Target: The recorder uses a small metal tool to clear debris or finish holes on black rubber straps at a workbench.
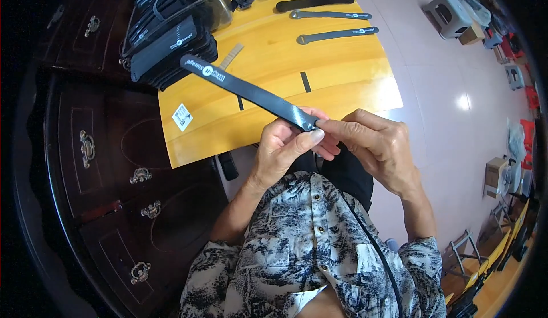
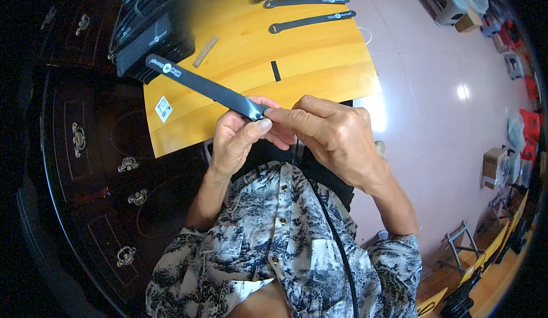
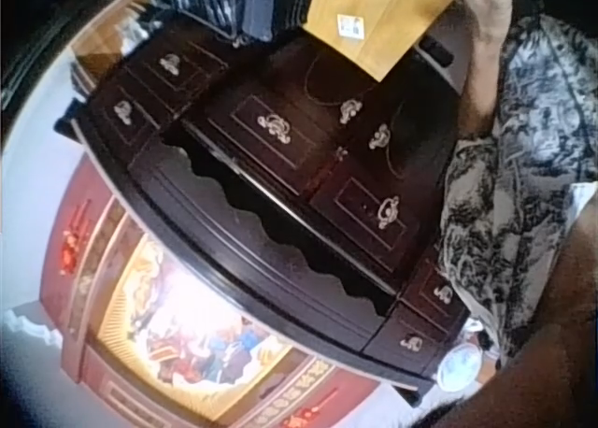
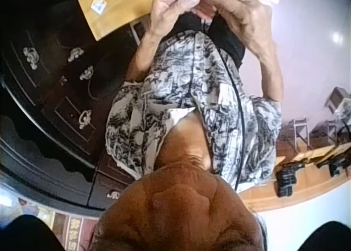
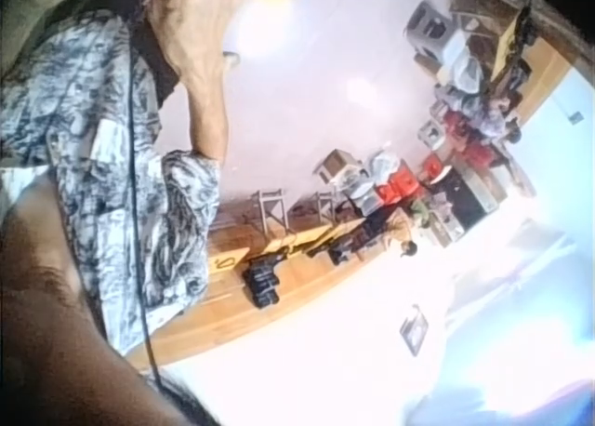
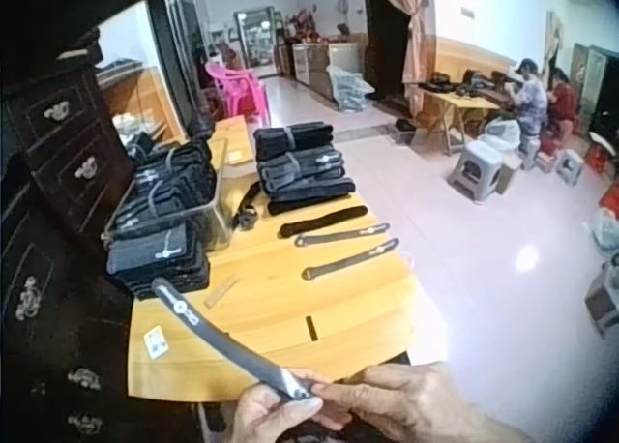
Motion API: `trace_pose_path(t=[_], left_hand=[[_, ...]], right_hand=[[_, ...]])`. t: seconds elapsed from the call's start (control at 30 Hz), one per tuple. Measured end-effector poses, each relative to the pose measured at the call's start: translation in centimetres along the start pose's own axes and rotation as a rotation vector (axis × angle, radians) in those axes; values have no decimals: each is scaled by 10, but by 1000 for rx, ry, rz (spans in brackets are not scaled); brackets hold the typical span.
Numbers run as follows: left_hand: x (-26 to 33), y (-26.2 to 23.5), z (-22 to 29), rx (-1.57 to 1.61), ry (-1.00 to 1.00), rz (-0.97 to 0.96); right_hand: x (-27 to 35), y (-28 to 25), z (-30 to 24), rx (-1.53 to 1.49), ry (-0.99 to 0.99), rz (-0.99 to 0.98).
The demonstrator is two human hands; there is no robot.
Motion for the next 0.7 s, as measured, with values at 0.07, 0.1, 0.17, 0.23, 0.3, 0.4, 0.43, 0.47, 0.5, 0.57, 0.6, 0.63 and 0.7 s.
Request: trace_pose_path(t=[0.07,0.1,0.17,0.23,0.3,0.4,0.43,0.47,0.5,0.57,0.6,0.63,0.7], left_hand=[[0,-1,-2,-29,-23,3],[-1,0,-1,-8,-2,1],[-2,2,-1,10,22,2],[-3,2,-5,76,42,20],[-3,0,-9,86,46,17],[-4,0,-10,48,54,45],[-4,0,-9,1,60,75],[-6,1,-10,3,60,73],[-8,2,-9,9,71,62],[-9,5,-8,14,82,53],[-9,6,-9,-28,61,64],[-8,7,-10,-70,39,75],[-8,9,-6,-47,43,53]], right_hand=[[0,1,2,-65,-5,10],[0,2,2,-131,-13,19],[1,6,7,-208,-45,82],[3,6,10,-285,-84,144],[5,10,14,-249,-66,135],[4,9,13,-151,-26,110],[4,11,12,-154,-23,109],[4,9,11,-102,2,144],[5,8,10,-50,27,179],[8,12,10,3,6,250],[12,11,7,55,-16,321],[11,11,8,53,-16,321],[11,9,5,103,-65,355]])
Point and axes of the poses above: each hand's wrist, its own x-axis away from the middle knuckle, its own y-axis out of the palm, z = x × y, the point moved 8 cm from there along -x, towards the middle knuckle, and after that the axes turned 13 degrees about -z, right-handed, at the moved point
